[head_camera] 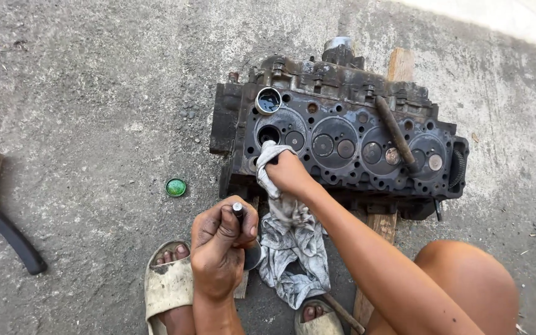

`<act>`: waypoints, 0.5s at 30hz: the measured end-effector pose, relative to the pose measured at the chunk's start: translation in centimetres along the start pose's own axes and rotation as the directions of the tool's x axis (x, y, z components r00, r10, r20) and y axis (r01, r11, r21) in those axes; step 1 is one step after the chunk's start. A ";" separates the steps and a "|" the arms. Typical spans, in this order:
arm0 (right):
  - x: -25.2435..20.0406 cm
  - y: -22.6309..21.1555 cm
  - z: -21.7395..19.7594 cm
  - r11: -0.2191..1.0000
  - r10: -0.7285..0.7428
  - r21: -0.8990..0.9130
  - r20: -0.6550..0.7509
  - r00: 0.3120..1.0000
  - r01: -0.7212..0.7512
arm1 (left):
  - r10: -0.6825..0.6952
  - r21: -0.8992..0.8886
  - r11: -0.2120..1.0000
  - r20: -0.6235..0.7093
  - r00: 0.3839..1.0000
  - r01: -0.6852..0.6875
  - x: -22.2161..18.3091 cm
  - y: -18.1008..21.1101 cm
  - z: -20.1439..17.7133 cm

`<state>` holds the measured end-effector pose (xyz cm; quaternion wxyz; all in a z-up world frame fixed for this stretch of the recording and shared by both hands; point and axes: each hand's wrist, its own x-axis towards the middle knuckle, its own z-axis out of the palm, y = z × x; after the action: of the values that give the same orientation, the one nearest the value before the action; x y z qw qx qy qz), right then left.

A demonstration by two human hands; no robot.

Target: The person cleans and laps engine valves into a cylinder head using a cloth while manually rotating the valves.

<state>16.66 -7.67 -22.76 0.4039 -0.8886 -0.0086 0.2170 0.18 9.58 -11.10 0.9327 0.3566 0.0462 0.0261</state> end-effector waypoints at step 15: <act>-0.5 2.5 0.1 0.671 0.175 0.719 0.086 0.981 -0.183 | 0.012 -0.004 1.000 0.019 1.000 -0.012 -0.1 -0.9 0.9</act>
<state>15.80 -9.34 -24.45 0.6978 -0.6529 0.1628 0.2456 0.20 8.36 -11.02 0.9336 0.3555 0.0351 0.0287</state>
